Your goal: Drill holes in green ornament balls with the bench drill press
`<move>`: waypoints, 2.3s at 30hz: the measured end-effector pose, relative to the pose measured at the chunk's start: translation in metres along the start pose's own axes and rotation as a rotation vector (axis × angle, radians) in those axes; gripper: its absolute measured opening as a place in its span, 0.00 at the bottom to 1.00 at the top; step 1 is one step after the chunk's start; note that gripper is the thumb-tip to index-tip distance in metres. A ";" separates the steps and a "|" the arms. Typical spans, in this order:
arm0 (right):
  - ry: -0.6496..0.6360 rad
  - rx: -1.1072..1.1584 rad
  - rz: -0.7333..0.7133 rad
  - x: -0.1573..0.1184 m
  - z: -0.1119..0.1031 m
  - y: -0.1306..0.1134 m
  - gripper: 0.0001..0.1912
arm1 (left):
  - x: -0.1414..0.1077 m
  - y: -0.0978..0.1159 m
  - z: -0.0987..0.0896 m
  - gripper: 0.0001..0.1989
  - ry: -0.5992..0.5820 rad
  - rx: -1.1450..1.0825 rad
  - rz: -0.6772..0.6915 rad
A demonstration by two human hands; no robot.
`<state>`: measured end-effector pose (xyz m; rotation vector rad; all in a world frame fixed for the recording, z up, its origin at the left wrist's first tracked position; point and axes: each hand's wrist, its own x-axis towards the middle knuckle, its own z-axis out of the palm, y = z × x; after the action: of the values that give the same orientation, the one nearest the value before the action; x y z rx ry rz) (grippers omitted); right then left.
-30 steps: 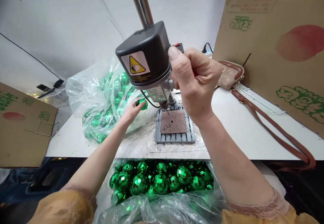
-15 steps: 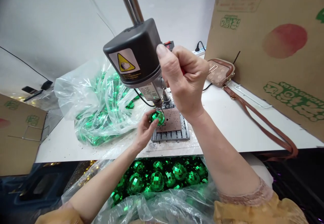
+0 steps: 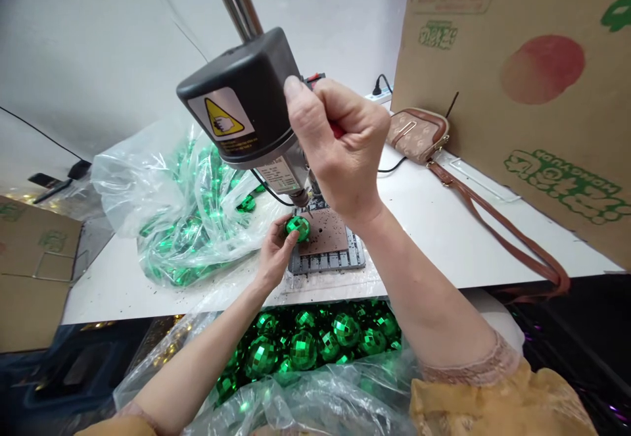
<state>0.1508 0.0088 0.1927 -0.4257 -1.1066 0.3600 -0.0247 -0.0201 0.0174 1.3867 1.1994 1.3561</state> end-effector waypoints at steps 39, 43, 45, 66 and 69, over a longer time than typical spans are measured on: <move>0.063 -0.034 -0.020 -0.017 -0.004 0.005 0.27 | 0.012 -0.019 0.027 0.28 -0.172 0.054 0.094; 0.067 -0.080 -0.062 -0.027 -0.009 0.010 0.28 | 0.012 -0.019 0.026 0.28 -0.178 0.056 0.094; 0.059 -0.068 -0.065 -0.030 -0.010 0.011 0.27 | 0.012 -0.018 0.026 0.28 -0.176 0.056 0.100; 0.054 0.042 -0.285 -0.043 -0.017 0.029 0.25 | 0.012 -0.015 0.025 0.26 -0.153 0.115 0.115; 0.026 0.055 -0.286 -0.044 -0.019 0.031 0.24 | 0.012 -0.018 0.025 0.26 -0.167 0.083 0.106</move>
<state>0.1481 0.0116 0.1362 -0.2185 -1.1117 0.1320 -0.0019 -0.0033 0.0009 1.6089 1.0949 1.2474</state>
